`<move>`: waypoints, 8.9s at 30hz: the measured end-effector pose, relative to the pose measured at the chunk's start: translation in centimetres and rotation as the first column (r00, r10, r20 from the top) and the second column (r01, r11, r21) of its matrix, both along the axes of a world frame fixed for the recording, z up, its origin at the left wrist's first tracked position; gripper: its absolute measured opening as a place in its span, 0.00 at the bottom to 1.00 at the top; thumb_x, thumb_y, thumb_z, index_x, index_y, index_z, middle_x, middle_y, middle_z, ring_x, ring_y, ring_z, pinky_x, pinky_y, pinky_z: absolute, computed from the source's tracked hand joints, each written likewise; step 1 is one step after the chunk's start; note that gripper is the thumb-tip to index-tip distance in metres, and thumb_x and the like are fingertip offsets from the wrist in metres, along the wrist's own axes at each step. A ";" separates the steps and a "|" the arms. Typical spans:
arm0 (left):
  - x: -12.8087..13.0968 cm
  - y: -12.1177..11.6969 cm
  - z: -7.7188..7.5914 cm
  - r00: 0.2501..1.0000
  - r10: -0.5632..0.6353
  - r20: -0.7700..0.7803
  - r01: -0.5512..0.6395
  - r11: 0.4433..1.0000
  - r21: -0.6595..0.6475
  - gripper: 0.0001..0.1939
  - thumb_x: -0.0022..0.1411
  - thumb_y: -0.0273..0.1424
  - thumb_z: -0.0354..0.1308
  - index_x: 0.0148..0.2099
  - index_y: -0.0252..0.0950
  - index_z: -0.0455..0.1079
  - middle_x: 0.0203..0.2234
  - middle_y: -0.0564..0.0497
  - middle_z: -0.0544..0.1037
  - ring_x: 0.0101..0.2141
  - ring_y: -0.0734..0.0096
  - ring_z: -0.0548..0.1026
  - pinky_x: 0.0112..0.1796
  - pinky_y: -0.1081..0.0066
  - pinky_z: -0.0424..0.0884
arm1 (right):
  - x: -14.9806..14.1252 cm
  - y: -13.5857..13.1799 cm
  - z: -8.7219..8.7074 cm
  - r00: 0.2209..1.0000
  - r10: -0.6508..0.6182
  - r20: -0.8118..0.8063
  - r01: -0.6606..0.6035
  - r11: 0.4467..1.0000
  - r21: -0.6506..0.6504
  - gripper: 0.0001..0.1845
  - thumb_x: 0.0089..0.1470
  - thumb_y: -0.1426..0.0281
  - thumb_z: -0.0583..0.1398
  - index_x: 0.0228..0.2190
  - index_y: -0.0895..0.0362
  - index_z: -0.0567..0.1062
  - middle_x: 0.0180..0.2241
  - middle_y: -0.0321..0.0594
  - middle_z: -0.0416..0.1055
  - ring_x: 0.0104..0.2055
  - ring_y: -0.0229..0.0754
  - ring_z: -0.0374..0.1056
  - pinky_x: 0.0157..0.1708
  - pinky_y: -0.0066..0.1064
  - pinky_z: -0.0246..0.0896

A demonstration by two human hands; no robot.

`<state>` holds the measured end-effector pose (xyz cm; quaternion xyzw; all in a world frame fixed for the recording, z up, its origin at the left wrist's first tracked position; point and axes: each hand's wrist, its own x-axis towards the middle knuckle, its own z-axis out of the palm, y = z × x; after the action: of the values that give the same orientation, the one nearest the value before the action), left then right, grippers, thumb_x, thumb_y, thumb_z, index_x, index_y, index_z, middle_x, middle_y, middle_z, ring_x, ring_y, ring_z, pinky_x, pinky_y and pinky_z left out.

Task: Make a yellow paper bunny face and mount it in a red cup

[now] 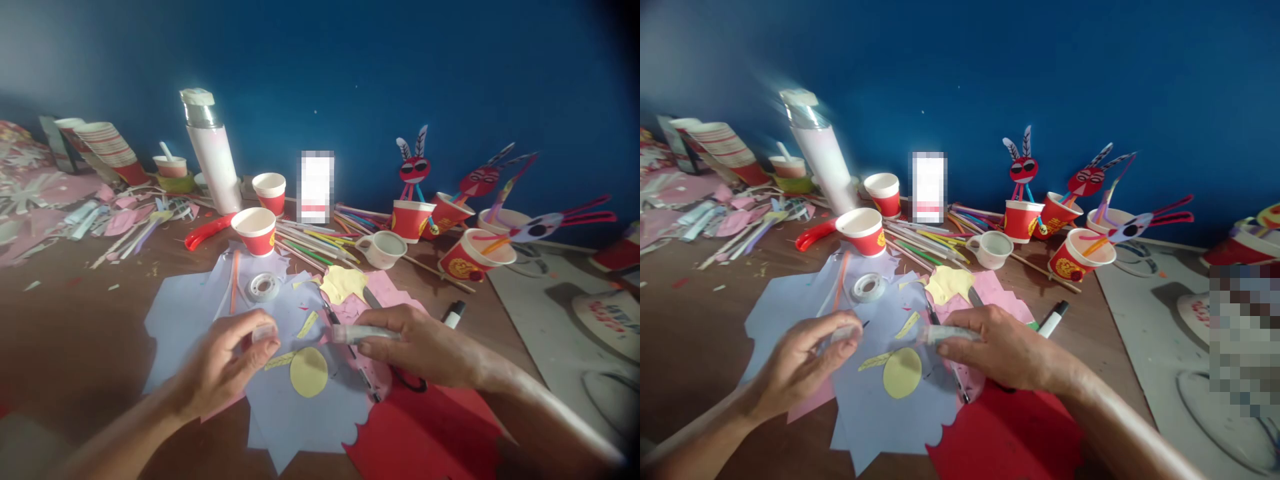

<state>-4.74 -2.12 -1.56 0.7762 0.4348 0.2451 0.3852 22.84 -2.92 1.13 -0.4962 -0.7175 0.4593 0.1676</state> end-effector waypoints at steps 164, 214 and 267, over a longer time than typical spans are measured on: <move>1.9 0.3 -0.4 0.992 0.072 0.099 -0.015 0.873 -0.487 0.12 0.60 0.37 0.56 0.31 0.34 0.72 0.18 0.57 0.63 0.19 0.81 0.58 0.20 0.77 0.54 | -1.8 0.1 -1.6 0.685 -0.362 -0.632 0.365 0.922 -0.131 0.11 0.58 0.60 0.59 0.31 0.55 0.73 0.25 0.32 0.71 0.24 0.32 0.66 0.24 0.23 0.62; 3.2 -2.8 -2.8 0.872 -0.225 -0.435 0.429 0.780 0.456 0.06 0.65 0.23 0.49 0.38 0.38 0.65 0.26 0.56 0.69 0.29 0.71 0.70 0.30 0.67 0.59 | -2.4 -2.1 -3.5 0.979 0.093 0.184 -0.192 0.734 0.651 0.06 0.57 0.66 0.58 0.34 0.56 0.72 0.15 0.28 0.58 0.15 0.34 0.55 0.18 0.28 0.48; 3.1 -2.3 -2.4 0.846 -0.190 -0.498 0.454 0.747 0.486 0.10 0.64 0.25 0.49 0.33 0.36 0.70 0.20 0.55 0.69 0.21 0.70 0.69 0.25 0.67 0.64 | -1.8 -1.5 -3.6 0.911 0.303 0.281 -0.410 0.581 0.703 0.05 0.63 0.68 0.53 0.34 0.56 0.64 0.28 0.38 0.72 0.24 0.37 0.65 0.22 0.30 0.56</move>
<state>-1.65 -4.46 -3.94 0.9543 0.2651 0.1233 0.0614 21.05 -4.39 -2.44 -0.2567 -0.9357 0.1134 0.2137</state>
